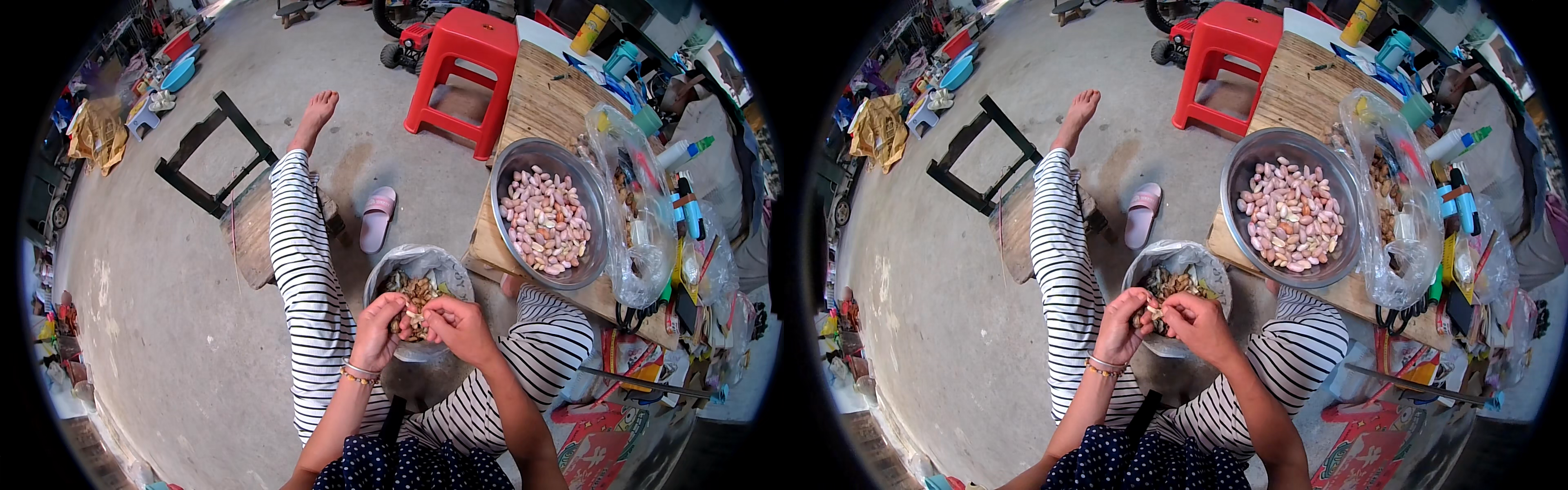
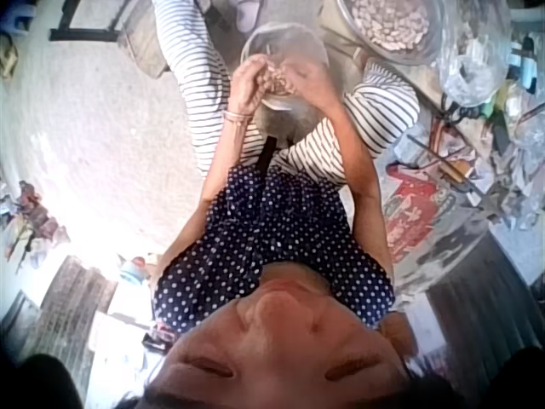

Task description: The person is peeling garlic cloves by hand, putting the skins into a bucket and the peeled cloves into a metal bowl.

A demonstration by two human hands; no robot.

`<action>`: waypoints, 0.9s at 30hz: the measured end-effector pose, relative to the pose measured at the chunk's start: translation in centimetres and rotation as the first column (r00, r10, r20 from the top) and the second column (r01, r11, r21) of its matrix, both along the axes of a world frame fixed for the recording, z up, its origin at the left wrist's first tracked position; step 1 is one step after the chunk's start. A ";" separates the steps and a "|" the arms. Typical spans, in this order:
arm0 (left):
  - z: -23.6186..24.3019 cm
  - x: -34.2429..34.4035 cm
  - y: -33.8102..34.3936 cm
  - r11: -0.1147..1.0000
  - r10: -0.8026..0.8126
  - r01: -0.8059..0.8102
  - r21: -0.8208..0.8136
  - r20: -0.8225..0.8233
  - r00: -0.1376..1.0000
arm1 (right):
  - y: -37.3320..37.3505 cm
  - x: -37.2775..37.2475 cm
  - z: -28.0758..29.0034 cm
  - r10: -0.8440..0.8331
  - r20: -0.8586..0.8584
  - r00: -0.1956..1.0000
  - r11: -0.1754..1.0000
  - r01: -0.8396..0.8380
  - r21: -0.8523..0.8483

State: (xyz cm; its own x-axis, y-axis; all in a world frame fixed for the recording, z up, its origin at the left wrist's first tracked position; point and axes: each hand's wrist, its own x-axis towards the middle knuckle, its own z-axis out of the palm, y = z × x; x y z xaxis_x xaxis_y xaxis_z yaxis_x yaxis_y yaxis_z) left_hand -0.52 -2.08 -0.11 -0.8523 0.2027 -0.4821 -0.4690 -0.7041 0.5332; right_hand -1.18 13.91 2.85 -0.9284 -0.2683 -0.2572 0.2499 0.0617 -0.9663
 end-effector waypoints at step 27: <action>-0.8 0.1 0.1 0.995 -0.103 0.103 0.014 0.007 0.995 | 0.4 -0.1 -0.7 -0.094 0.025 0.995 0.995 0.095 -0.005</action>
